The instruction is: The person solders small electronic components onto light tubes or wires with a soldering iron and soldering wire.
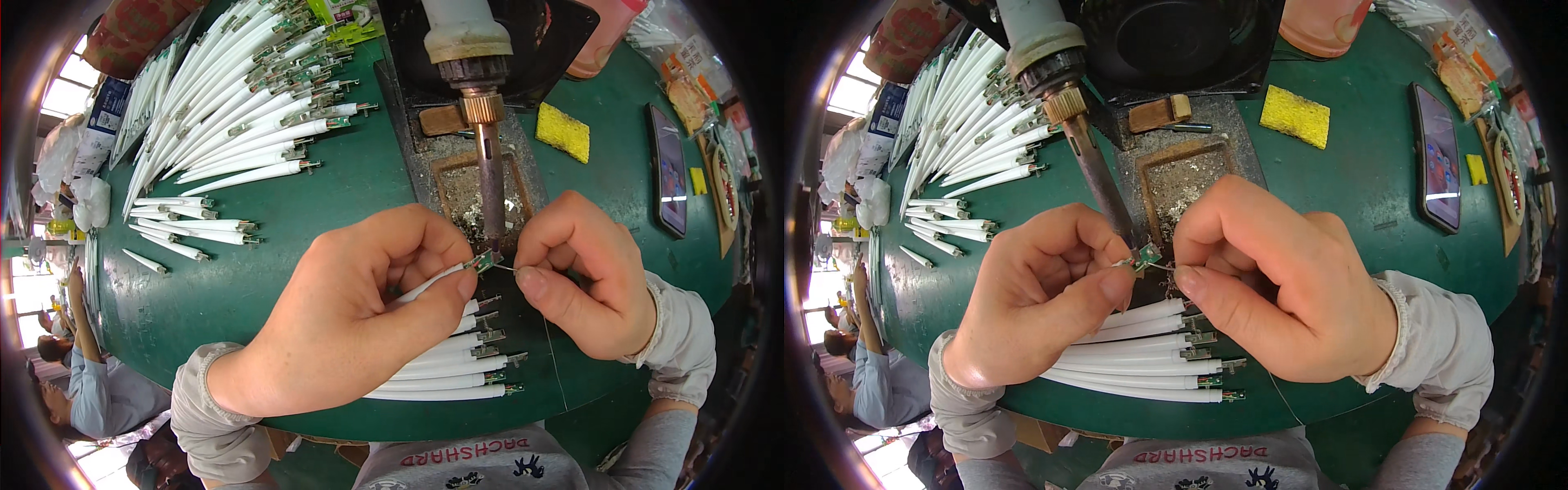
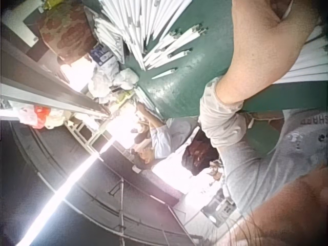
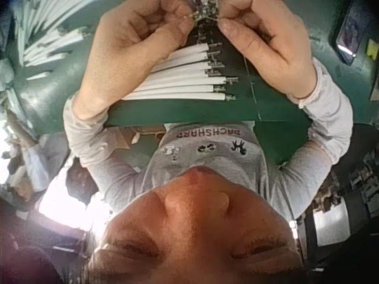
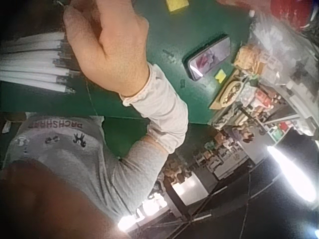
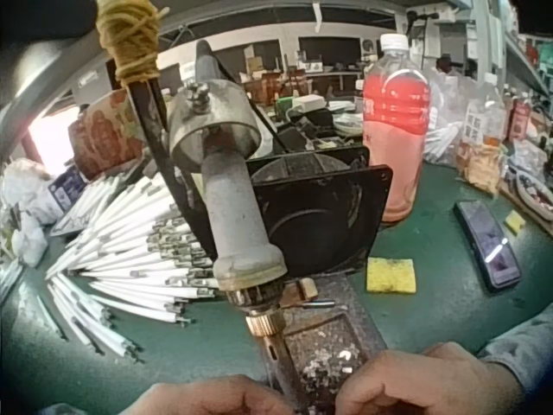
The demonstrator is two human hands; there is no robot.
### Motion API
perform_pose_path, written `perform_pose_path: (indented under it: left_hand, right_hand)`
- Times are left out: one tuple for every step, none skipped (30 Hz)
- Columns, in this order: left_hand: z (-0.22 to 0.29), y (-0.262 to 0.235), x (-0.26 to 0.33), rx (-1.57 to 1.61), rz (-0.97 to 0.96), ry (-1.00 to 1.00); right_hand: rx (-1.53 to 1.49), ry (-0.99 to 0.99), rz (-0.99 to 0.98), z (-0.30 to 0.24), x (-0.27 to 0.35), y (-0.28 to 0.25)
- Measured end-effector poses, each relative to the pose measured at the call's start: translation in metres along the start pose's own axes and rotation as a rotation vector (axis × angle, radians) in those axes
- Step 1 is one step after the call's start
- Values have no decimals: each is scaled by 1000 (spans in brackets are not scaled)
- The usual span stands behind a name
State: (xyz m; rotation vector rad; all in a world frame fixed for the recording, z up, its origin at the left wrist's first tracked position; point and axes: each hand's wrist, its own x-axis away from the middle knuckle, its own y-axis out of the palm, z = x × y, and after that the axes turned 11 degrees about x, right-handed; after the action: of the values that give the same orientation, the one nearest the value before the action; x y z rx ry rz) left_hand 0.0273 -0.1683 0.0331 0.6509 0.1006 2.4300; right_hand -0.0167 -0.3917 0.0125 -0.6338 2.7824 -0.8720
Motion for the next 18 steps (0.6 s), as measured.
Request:
perform_pose_path:
  left_hand:
    - [0,0,0,2,0,4]
    - [0,0,0,4,-1,8]
    - [0,0,0,3,-2,18]
    - [-1,1,0,6,2,33]
    - [-1,1,-1,5,5,55]
    - [-1,2,-2,4,8,77]
    - [-1,2,-2,17,16,74]
    - [-1,2,-2,31,23,71]
    - [-1,2,-2,44,30,68]
    - [-1,2,-2,53,31,77]
    - [-2,2,-2,61,33,84]
    - [-2,2,-2,70,35,91]
    - [-2,3,-2,77,34,102]
    - [-3,3,-2,85,32,113]
    - [-3,3,-3,101,35,111]
    - [-3,3,-2,97,29,109]
    - [-2,2,-2,101,26,96]
    - [-1,2,-2,111,31,65]
  right_hand:
    - [-10,-14,5,0,0,0]
    - [-9,-15,5,0,-1,1]
    - [0,-1,0,-1,-1,1]
    - [-37,-3,13,-1,-1,2]
    - [-65,9,23,-1,-1,3]
    - [-91,19,27,0,-1,4]
    - [-116,30,32,0,-2,4]
    - [-139,40,31,0,-2,5]
    - [-153,46,33,0,-2,5]
    - [-166,51,35,0,-2,6]
    - [-170,53,37,0,-1,6]
    - [-177,52,41,0,-2,6]
    - [-185,52,45,-1,-2,7]
    - [-194,49,50,-1,-2,7]
    - [-194,41,55,-1,-2,8]
    - [-195,32,60,0,-2,9]
    - [-185,17,67,0,-2,9]
    - [-181,14,67,1,-2,9]
